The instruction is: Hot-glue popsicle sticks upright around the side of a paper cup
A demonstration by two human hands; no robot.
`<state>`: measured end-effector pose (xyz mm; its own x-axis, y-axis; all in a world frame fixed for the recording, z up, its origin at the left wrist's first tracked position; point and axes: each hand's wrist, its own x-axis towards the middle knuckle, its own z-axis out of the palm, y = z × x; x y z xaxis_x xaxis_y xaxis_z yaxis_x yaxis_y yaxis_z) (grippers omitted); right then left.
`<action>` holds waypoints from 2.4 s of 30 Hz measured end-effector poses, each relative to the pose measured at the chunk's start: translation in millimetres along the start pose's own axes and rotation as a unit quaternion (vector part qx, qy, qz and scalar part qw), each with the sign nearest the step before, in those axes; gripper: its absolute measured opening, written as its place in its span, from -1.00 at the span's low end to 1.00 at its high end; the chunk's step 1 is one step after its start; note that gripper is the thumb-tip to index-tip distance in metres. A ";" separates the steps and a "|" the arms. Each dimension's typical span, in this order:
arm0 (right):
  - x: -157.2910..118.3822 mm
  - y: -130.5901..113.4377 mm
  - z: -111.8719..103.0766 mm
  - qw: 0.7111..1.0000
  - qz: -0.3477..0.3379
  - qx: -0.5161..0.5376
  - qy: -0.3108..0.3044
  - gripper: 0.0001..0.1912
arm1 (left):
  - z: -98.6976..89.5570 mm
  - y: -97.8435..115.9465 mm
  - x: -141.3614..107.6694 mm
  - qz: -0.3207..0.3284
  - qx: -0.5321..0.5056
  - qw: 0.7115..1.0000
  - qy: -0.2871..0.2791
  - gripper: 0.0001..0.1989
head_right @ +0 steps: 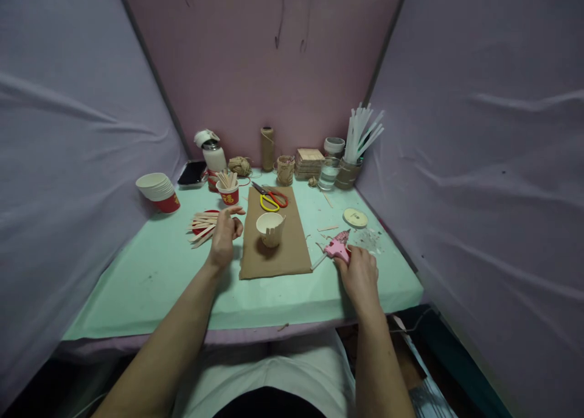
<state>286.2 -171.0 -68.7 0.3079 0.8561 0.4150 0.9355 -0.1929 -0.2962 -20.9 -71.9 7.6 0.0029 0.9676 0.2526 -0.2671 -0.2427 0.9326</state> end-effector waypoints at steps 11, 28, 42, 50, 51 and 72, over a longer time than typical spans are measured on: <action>6.6 -11.9 -10.7 0.991 0.020 0.123 0.037 -0.56 | -14.6 5.4 13.8 -0.169 -0.188 0.968 0.005 -0.67; -30.1 -106.7 -64.5 0.786 0.104 0.606 -0.056 -0.61 | -21.4 7.5 16.7 -0.231 -0.317 0.920 -0.022 -0.76; -42.8 -138.3 -59.8 0.739 0.083 0.659 -0.116 -0.64 | -19.1 11.0 12.1 -0.192 -0.291 0.935 -0.056 -0.86; -42.6 -156.6 -57.5 0.747 0.070 0.645 -0.147 -0.59 | -16.8 7.6 5.5 -0.228 -0.311 0.915 -0.120 -0.76; -42.5 -158.0 -57.1 0.749 0.069 0.642 -0.151 -0.59 | -16.0 7.1 4.6 -0.235 -0.308 0.914 -0.124 -0.75; -45.2 -160.7 -49.7 0.799 0.075 0.572 -0.167 -0.44 | -13.1 -6.7 -1.9 -0.297 -0.267 0.901 -0.169 -0.62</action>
<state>130.5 -202.6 2.9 0.1587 0.9818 0.1045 0.0616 0.0958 -0.9935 -31.8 -71.2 -2.5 0.5682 0.8166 -0.1016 -0.5469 0.4670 0.6948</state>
